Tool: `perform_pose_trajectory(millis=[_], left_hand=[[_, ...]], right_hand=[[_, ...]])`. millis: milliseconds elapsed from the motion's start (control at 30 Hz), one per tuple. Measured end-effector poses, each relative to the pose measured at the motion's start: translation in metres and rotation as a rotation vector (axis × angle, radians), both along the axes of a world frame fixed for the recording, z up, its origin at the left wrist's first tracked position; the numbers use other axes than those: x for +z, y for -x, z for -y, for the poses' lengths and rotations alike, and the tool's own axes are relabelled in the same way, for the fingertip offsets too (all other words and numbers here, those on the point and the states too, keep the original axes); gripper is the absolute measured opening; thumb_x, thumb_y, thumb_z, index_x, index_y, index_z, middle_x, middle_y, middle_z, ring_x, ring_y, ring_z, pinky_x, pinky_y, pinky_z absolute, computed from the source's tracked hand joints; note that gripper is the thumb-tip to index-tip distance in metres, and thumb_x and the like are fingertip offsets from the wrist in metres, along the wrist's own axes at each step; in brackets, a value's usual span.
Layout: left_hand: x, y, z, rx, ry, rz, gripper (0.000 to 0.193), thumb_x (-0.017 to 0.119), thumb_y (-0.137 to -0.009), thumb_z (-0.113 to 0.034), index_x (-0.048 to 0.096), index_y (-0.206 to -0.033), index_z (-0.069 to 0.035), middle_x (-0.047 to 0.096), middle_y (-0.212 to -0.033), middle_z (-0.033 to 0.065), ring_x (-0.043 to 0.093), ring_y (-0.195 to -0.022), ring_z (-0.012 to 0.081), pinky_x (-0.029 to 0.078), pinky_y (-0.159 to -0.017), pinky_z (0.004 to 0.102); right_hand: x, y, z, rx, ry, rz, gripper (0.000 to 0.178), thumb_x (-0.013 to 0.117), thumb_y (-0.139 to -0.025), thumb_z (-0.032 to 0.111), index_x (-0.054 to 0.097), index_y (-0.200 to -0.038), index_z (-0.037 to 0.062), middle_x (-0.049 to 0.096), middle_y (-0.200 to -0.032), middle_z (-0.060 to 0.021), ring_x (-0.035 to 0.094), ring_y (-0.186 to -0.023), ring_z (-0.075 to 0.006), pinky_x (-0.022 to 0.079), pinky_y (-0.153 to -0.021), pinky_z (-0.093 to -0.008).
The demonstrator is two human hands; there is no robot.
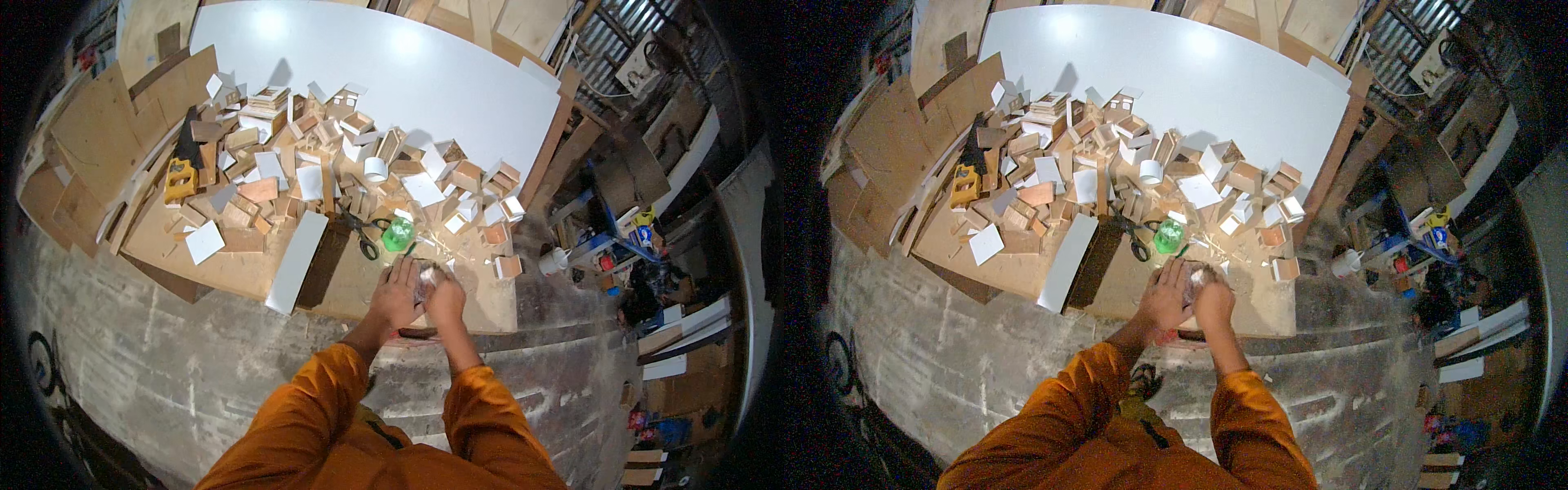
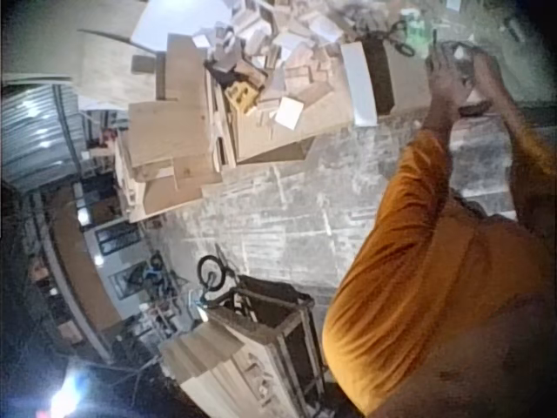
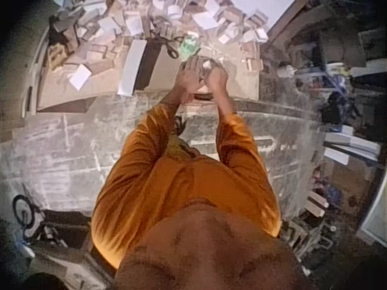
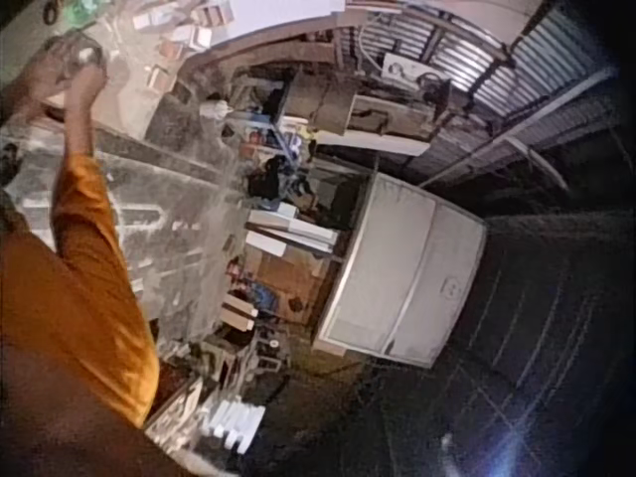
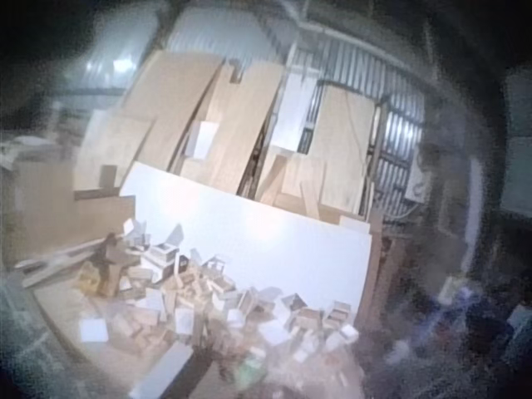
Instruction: The person applies glue to wooden pieces and assembles a small wooden model structure at a workbench.
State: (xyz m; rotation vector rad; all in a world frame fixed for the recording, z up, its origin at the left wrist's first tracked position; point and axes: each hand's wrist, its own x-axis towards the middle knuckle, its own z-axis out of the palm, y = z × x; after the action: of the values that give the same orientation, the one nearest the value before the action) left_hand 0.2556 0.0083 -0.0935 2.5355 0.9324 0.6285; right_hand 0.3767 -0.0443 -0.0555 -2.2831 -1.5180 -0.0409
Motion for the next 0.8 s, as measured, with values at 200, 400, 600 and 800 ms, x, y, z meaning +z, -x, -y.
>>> perform_pose_trajectory(millis=[200, 400, 600, 800], left_hand=[[-0.004, -0.002, -0.003, 0.03, -0.032, -0.001, 0.082, 0.058, -0.08, -0.04, 0.029, -0.141, 0.007, 0.029, -0.148, 0.0235, 0.026, -0.138, 0.0356, 0.022, -0.111, 0.0463], [0.001, 0.0, -0.002, -0.022, -0.029, -0.036, 0.083, 0.056, -0.081, -0.043, 0.03, -0.139, 0.009, 0.029, -0.147, 0.0254, 0.025, -0.139, 0.0374, 0.022, -0.11, 0.0492], [-0.004, -0.001, -0.003, 0.024, -0.019, -0.057, 0.076, 0.052, -0.084, -0.035, 0.026, -0.143, 0.006, 0.027, -0.15, 0.0219, 0.023, -0.14, 0.0337, 0.019, -0.112, 0.0457], [0.007, 0.002, 0.003, -0.027, -0.004, -0.026, 0.085, 0.057, -0.081, -0.045, 0.029, -0.141, 0.008, 0.028, -0.148, 0.0242, 0.025, -0.139, 0.0359, 0.022, -0.111, 0.0475]], right_hand=[[-0.003, 0.015, 0.009, 0.004, -0.055, 0.03, 0.03, 0.063, -0.077, 0.009, 0.061, -0.105, -0.0002, 0.063, -0.096, -0.0235, 0.062, -0.086, -0.0414, 0.05, -0.075, -0.0474], [-0.007, -0.002, -0.018, -0.063, -0.071, 0.033, 0.028, 0.063, -0.077, 0.01, 0.063, -0.104, -0.0004, 0.063, -0.096, -0.0231, 0.062, -0.084, -0.0421, 0.05, -0.074, -0.0478], [-0.005, 0.023, 0.013, -0.044, -0.017, 0.05, 0.031, 0.065, -0.078, 0.014, 0.065, -0.106, 0.0021, 0.063, -0.095, -0.0223, 0.063, -0.086, -0.0412, 0.051, -0.074, -0.0473], [-0.001, -0.012, -0.021, -0.077, -0.012, 0.089, 0.027, 0.066, -0.077, 0.014, 0.066, -0.102, 0.002, 0.064, -0.095, -0.023, 0.063, -0.083, -0.0408, 0.051, -0.073, -0.047]])
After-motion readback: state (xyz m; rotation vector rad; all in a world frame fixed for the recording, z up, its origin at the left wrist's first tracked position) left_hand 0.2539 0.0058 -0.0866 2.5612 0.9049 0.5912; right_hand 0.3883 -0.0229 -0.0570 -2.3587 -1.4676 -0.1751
